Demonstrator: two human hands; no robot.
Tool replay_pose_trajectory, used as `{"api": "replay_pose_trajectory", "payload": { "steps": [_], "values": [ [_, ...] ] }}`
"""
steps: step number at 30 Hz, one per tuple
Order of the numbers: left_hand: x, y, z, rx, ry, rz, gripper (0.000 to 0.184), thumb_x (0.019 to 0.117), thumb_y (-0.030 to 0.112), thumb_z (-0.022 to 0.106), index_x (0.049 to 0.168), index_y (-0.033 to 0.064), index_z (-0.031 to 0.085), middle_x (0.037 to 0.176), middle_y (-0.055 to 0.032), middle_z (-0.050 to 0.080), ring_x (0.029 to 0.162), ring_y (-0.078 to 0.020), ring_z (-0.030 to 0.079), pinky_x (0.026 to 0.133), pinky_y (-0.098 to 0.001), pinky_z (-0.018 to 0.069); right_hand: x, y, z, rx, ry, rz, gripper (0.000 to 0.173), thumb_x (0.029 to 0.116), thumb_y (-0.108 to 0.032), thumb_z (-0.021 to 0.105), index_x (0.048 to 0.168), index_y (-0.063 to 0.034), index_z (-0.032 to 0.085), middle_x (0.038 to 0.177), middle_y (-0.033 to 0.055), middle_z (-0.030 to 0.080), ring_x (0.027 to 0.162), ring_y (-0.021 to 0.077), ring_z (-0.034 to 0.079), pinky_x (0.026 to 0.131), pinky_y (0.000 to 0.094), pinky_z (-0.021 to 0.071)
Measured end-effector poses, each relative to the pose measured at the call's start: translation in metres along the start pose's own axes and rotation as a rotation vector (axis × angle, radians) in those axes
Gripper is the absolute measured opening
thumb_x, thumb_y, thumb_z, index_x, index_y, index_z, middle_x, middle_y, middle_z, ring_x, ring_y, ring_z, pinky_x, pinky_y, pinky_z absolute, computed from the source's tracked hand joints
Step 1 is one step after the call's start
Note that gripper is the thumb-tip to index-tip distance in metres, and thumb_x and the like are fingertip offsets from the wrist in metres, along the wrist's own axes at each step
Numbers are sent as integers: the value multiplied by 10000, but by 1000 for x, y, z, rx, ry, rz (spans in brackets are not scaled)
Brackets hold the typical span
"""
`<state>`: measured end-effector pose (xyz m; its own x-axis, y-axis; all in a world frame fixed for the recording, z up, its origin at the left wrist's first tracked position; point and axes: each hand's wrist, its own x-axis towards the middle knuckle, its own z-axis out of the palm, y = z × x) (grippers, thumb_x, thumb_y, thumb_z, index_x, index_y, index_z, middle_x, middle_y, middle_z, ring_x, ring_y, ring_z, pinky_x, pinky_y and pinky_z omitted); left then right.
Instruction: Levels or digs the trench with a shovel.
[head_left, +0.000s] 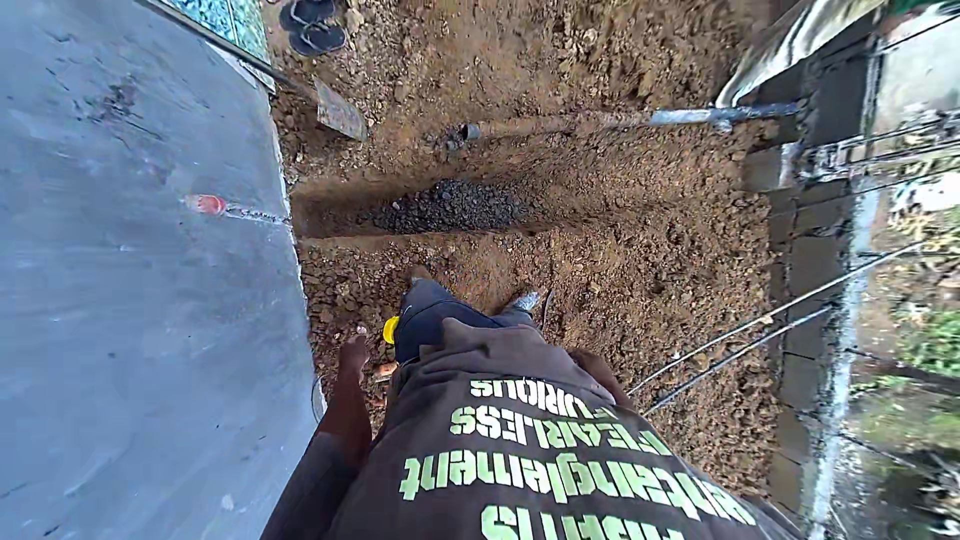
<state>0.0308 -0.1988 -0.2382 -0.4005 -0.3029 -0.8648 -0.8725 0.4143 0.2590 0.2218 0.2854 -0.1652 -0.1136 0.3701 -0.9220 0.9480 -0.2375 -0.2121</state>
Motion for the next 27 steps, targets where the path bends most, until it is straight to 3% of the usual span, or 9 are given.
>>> {"api": "replay_pose_trajectory", "payload": {
  "steps": [4, 7, 15, 19, 20, 23, 27],
  "values": [
    [37, 9, -53, -98, 17, -21, 469, 1089, 332, 490, 1431, 15, 544, 1443, -258, 545, 1288, -392, 573, 1022, -583, 499, -26, -44, 37, -65, 1, -80, 350, 1117, -201, 438, 1330, 34, 587, 1190, 192, 679, 917, 208, 694, 831, 391, 575],
    [50, 40, -75, -103, -4, -7, 484, 1087, 332, 492, 1449, 11, 521, 1472, -256, 515, 1303, -401, 558, 1030, -594, 492, -36, -61, 46, -63, 8, -106, 333, 1113, -194, 447, 1315, 23, 600, 1168, 181, 689, 905, 203, 701, 798, 380, 582],
    [69, 164, -62, 63, -107, 186, 456, 1098, 336, 478, 1430, 32, 555, 1410, -279, 560, 1278, -416, 576, 1043, -594, 487, -59, -72, 65, -94, 36, -13, 347, 1112, -193, 458, 1340, 34, 588, 1232, 215, 669, 988, 251, 700, 869, 427, 573],
    [66, 217, -56, 170, -118, 252, 429, 1098, 349, 471, 1396, 66, 594, 1366, -260, 590, 1213, -410, 593, 982, -616, 484, -62, -82, 75, -131, 10, 28, 333, 1111, -186, 448, 1303, 32, 610, 1192, 200, 676, 954, 221, 680, 856, 410, 556],
    [67, 229, -57, 181, -113, 265, 430, 1099, 348, 471, 1403, 70, 592, 1393, -253, 584, 1262, -412, 582, 1022, -621, 477, -56, -84, 75, -120, 0, 32, 334, 1112, -191, 447, 1293, 32, 617, 1183, 200, 679, 960, 227, 677, 860, 418, 550],
    [70, 254, -66, 200, -68, 301, 424, 1094, 347, 480, 1390, 69, 602, 1389, -254, 591, 1276, -416, 581, 1043, -623, 472, -35, -94, 73, -46, -27, 58, 350, 1118, -210, 434, 1307, 34, 599, 1191, 212, 677, 983, 253, 683, 866, 447, 555],
    [60, 271, -89, 190, 23, 284, 424, 1094, 331, 490, 1398, 52, 590, 1367, -255, 599, 1239, -390, 602, 1021, -578, 495, -10, -124, 63, 74, -14, 31, 346, 1118, -216, 436, 1282, 35, 608, 1131, 183, 687, 886, 199, 693, 799, 387, 576]
  ]
}}
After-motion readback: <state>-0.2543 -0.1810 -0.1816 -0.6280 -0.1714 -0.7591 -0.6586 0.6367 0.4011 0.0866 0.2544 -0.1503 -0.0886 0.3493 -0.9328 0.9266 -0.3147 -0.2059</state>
